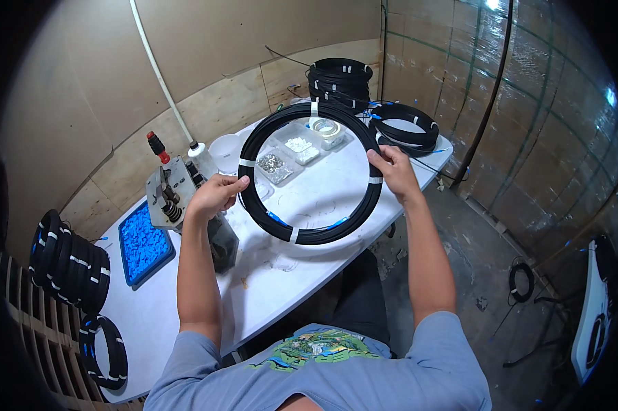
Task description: Organizing cable coils and terminating connectors using a crimping machine.
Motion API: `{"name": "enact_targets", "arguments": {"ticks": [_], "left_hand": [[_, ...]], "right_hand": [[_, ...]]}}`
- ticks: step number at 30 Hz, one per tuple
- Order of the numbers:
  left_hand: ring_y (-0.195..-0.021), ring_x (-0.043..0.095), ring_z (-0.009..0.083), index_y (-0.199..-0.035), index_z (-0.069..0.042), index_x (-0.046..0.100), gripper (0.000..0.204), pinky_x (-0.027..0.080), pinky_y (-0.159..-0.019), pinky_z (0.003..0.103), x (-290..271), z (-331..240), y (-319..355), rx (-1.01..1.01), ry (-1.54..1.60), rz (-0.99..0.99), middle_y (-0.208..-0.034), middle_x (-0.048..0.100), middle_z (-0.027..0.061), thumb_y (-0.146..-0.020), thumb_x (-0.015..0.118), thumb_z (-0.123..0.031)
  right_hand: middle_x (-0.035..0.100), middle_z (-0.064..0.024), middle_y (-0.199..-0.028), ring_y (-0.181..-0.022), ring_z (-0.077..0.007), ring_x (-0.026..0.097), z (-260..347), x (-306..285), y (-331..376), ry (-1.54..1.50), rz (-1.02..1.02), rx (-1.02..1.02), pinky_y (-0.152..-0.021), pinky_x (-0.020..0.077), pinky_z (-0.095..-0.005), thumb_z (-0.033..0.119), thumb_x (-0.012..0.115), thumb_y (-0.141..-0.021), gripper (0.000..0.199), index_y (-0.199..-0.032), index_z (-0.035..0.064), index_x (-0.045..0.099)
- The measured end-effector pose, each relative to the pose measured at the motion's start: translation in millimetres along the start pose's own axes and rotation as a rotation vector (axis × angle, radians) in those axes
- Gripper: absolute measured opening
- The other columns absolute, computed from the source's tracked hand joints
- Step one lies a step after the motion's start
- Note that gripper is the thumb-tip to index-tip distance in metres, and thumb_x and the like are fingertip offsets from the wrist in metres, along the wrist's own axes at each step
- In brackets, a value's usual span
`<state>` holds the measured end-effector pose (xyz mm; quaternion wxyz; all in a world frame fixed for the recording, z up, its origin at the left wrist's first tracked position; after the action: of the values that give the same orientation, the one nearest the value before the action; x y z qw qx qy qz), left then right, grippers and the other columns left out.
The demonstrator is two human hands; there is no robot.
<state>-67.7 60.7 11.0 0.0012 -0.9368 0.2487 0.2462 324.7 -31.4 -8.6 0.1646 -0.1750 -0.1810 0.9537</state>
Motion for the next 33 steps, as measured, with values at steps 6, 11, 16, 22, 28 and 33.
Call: {"name": "enact_targets", "arguments": {"ticks": [6, 11, 16, 22, 28, 33], "left_hand": [[-0.073, 0.057, 0.0126, -0.103, -0.003, 0.066, 0.052, 0.046, -0.06, 0.03, 30, 0, -16, 0.319, 0.66, -0.158, -0.077, 0.06, 0.0029, -0.1, 0.057, -0.054], [-0.05, 0.045, 0.0106, -0.095, -0.011, 0.054, 0.042, 0.041, -0.046, 0.028, 47, 7, -18, 0.099, 0.907, -0.205, -0.063, 0.046, -0.0013, -0.099, 0.06, -0.052], [-0.048, 0.038, 0.0077, -0.095, -0.011, 0.052, 0.04, 0.036, -0.043, 0.026, 35, 26, -23, 0.001, 0.875, -0.241, -0.061, 0.039, -0.0039, -0.097, 0.066, -0.048], [-0.048, 0.04, 0.0065, -0.104, -0.01, 0.052, 0.046, 0.039, -0.045, 0.024, 29, 17, -21, 0.001, 0.878, -0.183, -0.066, 0.045, -0.003, -0.099, 0.058, -0.055], [-0.068, 0.065, 0.0202, -0.142, -0.015, 0.043, 0.056, 0.056, -0.062, 0.034, 25, -7, -6, 0.324, 0.907, -0.159, -0.089, 0.066, 0.0139, -0.104, 0.04, -0.056], [-0.058, 0.068, 0.019, -0.125, -0.001, 0.06, 0.094, 0.048, -0.043, 0.027, 6, 11, -12, 0.155, 0.567, -0.066, -0.08, 0.069, 0.0169, -0.095, 0.018, -0.08]], "right_hand": [[0.054, -0.0025, -0.078, -0.052, -0.0115, 0.052, 6, 33, 16, -0.737, -0.128, 0.16, -0.047, 0.0452, -0.0273, 0.039, 0.055, -0.104, 0.028, -0.105, 0.0126, 0.046], [0.049, 0.0003, -0.076, -0.051, -0.009, 0.048, 22, 48, 19, -0.705, -0.12, 0.272, -0.046, 0.044, -0.0255, 0.039, 0.055, -0.105, 0.027, -0.112, 0.0141, 0.048], [0.051, -0.0029, -0.085, -0.058, -0.0095, 0.051, 39, 59, 33, -0.73, -0.071, 0.276, -0.051, 0.0472, -0.0268, 0.023, 0.055, -0.103, 0.049, -0.147, 0.0184, 0.035], [0.053, -0.0077, -0.102, -0.073, -0.0118, 0.051, 35, 59, 33, -0.821, -0.023, 0.204, -0.059, 0.048, -0.0281, 0.008, 0.043, -0.1, 0.07, -0.16, 0.0322, 0.016], [0.055, -0.0072, -0.1, -0.076, -0.0148, 0.055, 12, 58, 26, -0.891, 0.032, 0.378, -0.057, 0.0499, -0.0282, 0.028, 0.047, -0.106, 0.051, -0.155, 0.0308, 0.032], [0.065, -0.0193, -0.12, -0.09, -0.0313, 0.071, 16, 52, 30, -1.283, 0.333, 0.412, -0.075, 0.0634, -0.0404, 0.074, 0.035, -0.096, 0.091, -0.156, 0.0065, 0.029]]}}
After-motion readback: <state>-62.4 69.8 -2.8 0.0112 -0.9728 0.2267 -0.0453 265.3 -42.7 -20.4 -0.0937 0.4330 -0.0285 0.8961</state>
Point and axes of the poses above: each hand's wrist, its own y-axis away from the middle knuckle, its own x-axis out of the palm, z = x × y, the point moved 7 cm from there along -y, towards the middle knuckle
